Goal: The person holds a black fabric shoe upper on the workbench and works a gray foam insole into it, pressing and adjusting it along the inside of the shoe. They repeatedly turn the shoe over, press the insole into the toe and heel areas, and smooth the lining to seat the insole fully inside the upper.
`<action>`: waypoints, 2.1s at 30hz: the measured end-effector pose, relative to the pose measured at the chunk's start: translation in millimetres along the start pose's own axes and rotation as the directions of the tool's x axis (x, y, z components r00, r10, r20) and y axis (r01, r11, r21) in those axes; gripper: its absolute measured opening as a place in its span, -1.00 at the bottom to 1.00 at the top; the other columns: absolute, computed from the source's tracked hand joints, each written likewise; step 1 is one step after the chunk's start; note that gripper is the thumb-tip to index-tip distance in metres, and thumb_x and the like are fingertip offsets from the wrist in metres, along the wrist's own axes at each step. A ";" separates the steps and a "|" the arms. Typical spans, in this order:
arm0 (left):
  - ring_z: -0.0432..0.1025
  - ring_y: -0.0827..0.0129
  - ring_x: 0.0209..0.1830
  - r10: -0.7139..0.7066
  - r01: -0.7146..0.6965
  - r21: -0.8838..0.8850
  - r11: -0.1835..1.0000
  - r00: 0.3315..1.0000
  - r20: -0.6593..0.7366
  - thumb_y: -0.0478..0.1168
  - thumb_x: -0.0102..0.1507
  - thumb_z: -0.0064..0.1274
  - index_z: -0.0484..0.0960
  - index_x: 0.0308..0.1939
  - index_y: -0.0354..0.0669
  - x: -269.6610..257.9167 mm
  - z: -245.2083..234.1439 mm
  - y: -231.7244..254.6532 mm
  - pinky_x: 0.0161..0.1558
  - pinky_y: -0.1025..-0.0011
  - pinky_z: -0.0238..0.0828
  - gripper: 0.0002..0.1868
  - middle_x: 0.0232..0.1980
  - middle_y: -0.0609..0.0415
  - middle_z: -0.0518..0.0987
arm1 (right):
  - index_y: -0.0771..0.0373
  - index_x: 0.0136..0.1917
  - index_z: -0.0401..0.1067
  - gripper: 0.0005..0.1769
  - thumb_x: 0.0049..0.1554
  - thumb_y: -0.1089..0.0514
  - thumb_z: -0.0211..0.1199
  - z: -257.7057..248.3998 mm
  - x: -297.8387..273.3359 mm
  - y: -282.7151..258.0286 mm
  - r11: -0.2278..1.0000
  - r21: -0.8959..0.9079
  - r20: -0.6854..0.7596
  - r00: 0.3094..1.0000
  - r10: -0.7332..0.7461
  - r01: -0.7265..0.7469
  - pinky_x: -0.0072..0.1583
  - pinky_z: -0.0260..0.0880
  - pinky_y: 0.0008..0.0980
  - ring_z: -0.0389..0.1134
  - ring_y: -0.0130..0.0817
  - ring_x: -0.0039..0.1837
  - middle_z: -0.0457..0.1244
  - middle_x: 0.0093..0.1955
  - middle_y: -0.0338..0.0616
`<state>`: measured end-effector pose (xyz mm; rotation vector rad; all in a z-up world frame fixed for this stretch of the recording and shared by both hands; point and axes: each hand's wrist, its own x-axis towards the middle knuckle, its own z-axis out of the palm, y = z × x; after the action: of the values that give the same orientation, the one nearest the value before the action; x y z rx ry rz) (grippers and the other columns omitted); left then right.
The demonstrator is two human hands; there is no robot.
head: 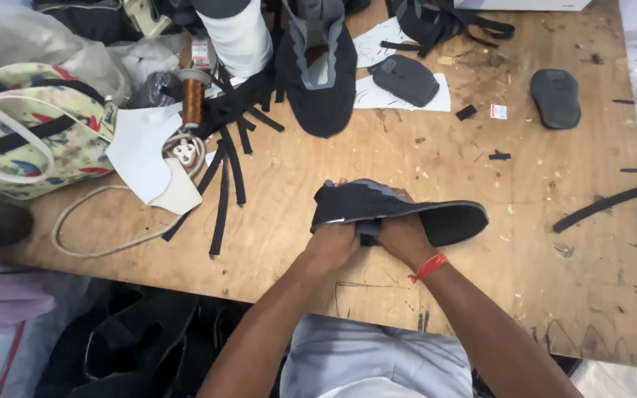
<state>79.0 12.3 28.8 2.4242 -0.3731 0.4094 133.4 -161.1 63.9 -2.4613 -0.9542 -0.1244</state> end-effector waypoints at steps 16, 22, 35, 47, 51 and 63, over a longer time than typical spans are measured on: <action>0.46 -0.24 0.02 -0.105 0.127 -0.110 0.986 0.976 0.192 -0.25 0.23 -0.03 0.57 0.11 -0.28 -4.8 -22.1 -0.8 0.07 -0.04 0.37 -0.63 0.01 -0.34 0.60 | 0.30 0.13 0.49 -0.65 0.04 0.29 0.17 21.6 5.8 15.4 0.987 -0.155 -0.148 0.989 0.009 -0.033 0.21 0.33 -0.06 0.31 0.02 0.17 0.34 0.08 0.04; 0.45 -0.22 0.04 -0.193 0.214 -0.048 0.976 0.942 0.274 -0.21 0.25 -0.01 0.54 0.17 -0.24 4.2 -22.1 6.5 0.11 -0.03 0.34 -0.59 0.02 -0.33 0.58 | 0.34 0.15 0.47 -0.66 0.08 0.32 0.15 18.8 7.2 40.4 0.982 -0.167 -0.077 0.992 -0.097 0.083 0.20 0.35 -0.01 0.33 0.06 0.20 0.34 0.10 0.11; 0.52 -0.15 -0.16 -0.185 0.189 0.009 0.982 0.953 0.240 -0.24 0.20 -0.02 0.61 0.01 -0.32 10.9 -20.9 17.3 -0.06 -0.01 0.45 -0.66 -0.14 -0.31 0.62 | 0.37 0.15 0.45 -0.61 0.03 0.30 0.14 -26.3 24.1 40.8 0.997 0.065 0.312 0.950 0.010 -0.032 0.28 0.33 -0.03 0.33 0.17 0.25 0.33 0.14 0.27; 0.56 0.15 -0.13 -0.073 -0.042 0.418 0.907 0.965 0.254 -0.22 0.26 -0.08 0.63 0.10 -0.31 -4.0 3.8 26.6 0.02 0.20 0.44 -0.61 -0.18 -0.12 0.68 | 0.20 0.19 0.51 -0.66 0.15 0.19 0.12 -27.5 -6.3 40.5 0.922 -0.290 0.147 0.964 -0.221 0.255 0.30 0.39 -0.16 0.38 -0.01 0.27 0.35 0.21 0.07; 0.55 0.18 -0.05 -0.036 -0.071 0.452 0.889 0.974 0.223 -0.19 0.23 -0.07 0.64 0.09 -0.30 -4.4 2.5 26.7 0.10 0.21 0.40 -0.59 -0.11 -0.11 0.68 | 0.12 0.18 0.54 -0.65 0.14 0.21 0.11 -36.0 -6.2 32.4 0.929 -0.301 0.267 0.954 -0.133 0.214 0.25 0.38 -0.17 0.38 -0.03 0.24 0.36 0.19 0.01; 0.44 -0.01 0.26 0.162 -0.300 0.386 0.872 0.922 0.351 0.14 0.37 -0.15 0.36 0.34 -0.57 -26.6 -17.2 45.3 0.39 0.12 0.19 -0.23 0.17 -0.37 0.58 | 0.22 0.27 0.47 -0.50 0.03 0.30 0.12 -41.9 -29.3 19.4 0.904 -0.297 0.360 0.913 -0.192 0.307 0.59 -0.04 0.04 0.25 0.06 0.43 0.27 0.31 0.16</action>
<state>35.0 -6.6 56.5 2.9032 -0.7950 0.2296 127.9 -211.2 85.0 -2.7189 -1.5114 0.0305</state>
